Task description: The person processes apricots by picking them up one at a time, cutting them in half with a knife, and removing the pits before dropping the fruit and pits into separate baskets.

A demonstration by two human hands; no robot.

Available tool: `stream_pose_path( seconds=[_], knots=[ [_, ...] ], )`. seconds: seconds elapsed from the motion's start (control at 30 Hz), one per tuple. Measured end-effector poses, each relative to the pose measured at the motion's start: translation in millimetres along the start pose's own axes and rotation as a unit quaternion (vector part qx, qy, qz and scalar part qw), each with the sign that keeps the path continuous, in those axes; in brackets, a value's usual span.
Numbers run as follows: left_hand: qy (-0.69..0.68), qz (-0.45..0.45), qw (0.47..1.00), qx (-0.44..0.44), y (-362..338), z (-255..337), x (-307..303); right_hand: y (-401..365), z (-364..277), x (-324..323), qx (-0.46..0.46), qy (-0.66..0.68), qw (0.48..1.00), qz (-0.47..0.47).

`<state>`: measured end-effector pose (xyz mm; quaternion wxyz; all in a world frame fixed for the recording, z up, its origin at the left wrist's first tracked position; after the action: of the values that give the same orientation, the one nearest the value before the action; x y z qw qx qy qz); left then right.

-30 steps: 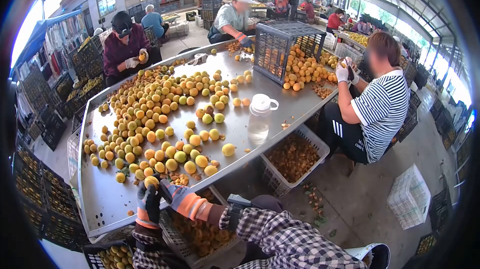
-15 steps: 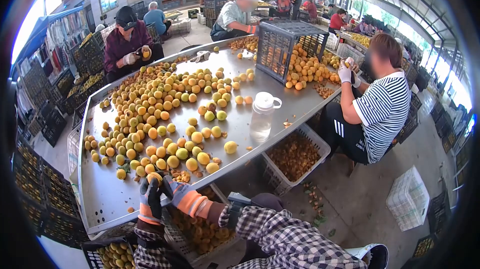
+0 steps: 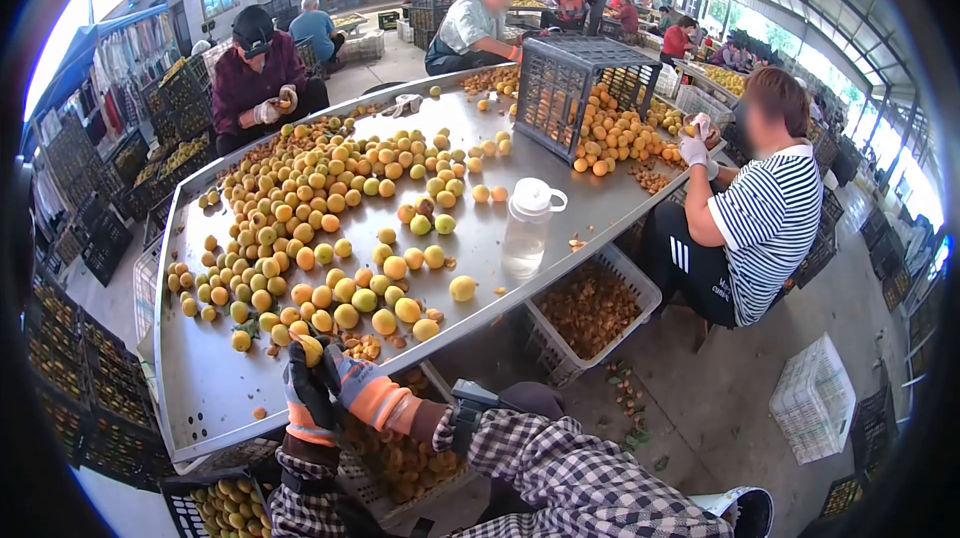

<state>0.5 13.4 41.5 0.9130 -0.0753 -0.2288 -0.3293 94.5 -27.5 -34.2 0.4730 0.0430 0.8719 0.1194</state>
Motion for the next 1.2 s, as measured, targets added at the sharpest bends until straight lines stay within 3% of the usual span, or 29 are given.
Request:
stream_pose_path(
  seconds=[0.13, 0.23, 0.3, 0.33, 0.4, 0.43, 0.5, 0.57, 0.63, 0.67, 0.73, 0.77, 0.83, 0.87, 0.93, 1.0, 1.07, 1.13, 1.2],
  knots=[
    [0.114, 0.002, 0.993, 0.038, 3.0, -2.3, -12.2, 4.2, 1.4, -5.2, 0.028, 0.035, 0.998, 0.032],
    [0.077, 0.015, 0.997, 0.016, 10.0, -18.9, -36.2, 3.4, -8.5, -20.3, 0.063, 0.046, 0.997, 0.022],
    [0.058, 0.062, 0.996, 0.004, 13.2, -20.6, -30.8, 4.6, 1.7, -7.4, 0.037, -0.026, 0.994, 0.099],
    [0.039, 0.110, 0.993, -0.009, 14.6, -21.0, -29.8, 5.2, -2.6, -16.2, 0.037, -0.027, 0.994, 0.100],
    [0.060, 0.091, 0.994, -0.022, 18.6, -26.9, -42.8, 6.3, -14.6, -39.9, 0.121, 0.088, 0.988, 0.032],
    [0.081, 0.074, 0.993, -0.037, 21.3, -31.8, -49.1, 4.3, -12.1, -35.4, 0.121, 0.087, 0.988, 0.032],
    [0.081, 0.087, 0.993, -0.027, 27.6, -42.0, -53.7, -3.8, -4.3, -10.4, 0.013, -0.102, 0.995, -0.021],
    [0.081, 0.099, 0.992, -0.019, 29.5, -45.4, -60.7, -3.6, 1.2, 4.3, 0.007, -0.085, 0.995, -0.049],
    [0.104, 0.014, 0.994, -0.018, 29.6, -44.1, -70.8, -7.7, 3.0, 12.2, -0.056, -0.173, 0.983, -0.038],
    [0.105, 0.014, 0.994, -0.018, 30.3, -48.4, -73.9, -7.2, 1.9, 14.3, -0.056, -0.174, 0.983, -0.038],
    [0.078, 0.041, 0.995, 0.041, 34.3, -52.8, -74.3, -3.8, -2.2, 12.8, -0.084, -0.143, 0.984, 0.059],
    [0.078, 0.040, 0.995, 0.042, 33.0, -48.0, -74.2, -2.9, -1.1, 9.1, -0.084, -0.144, 0.984, 0.060],
    [0.263, -0.012, 0.960, 0.097, 23.0, -26.8, -69.8, 0.1, 4.4, -1.6, -0.062, -0.122, 0.990, -0.031],
    [0.298, -0.031, 0.947, 0.113, 16.7, -14.5, -57.2, 3.0, 4.0, -11.0, -0.061, -0.123, 0.990, -0.031],
    [0.306, -0.071, 0.944, 0.105, 9.7, 4.5, -46.7, 7.2, 5.6, -26.9, -0.010, 0.182, 0.983, -0.005],
    [0.313, -0.112, 0.938, 0.096, 8.8, 4.1, -42.6, 3.5, 6.5, -33.9, -0.028, 0.177, 0.984, 0.006],
    [0.267, -0.084, 0.958, 0.066, 10.7, -7.1, -46.8, 1.4, 0.9, -45.7, -0.049, 0.172, 0.984, 0.015],
    [0.244, -0.068, 0.966, 0.052, 15.1, -14.0, -46.9, -0.8, -6.9, -53.1, -0.009, 0.108, 0.994, 0.023],
    [0.198, 0.014, 0.980, -0.006, 16.5, -22.1, -44.1, -0.7, -2.7, -38.9, -0.013, 0.058, 0.998, 0.012]
  ],
)
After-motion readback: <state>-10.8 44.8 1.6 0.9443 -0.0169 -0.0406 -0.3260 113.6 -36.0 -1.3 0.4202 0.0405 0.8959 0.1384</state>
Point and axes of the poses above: each hand's wrist, its own y-axis towards the middle knuckle, its own x-axis out of the palm, z = x × y, the point moved 1 cm from there along y, towards the middle knuckle, and after that the axes turned 9 degrees about -z, right-handed, at the moved point
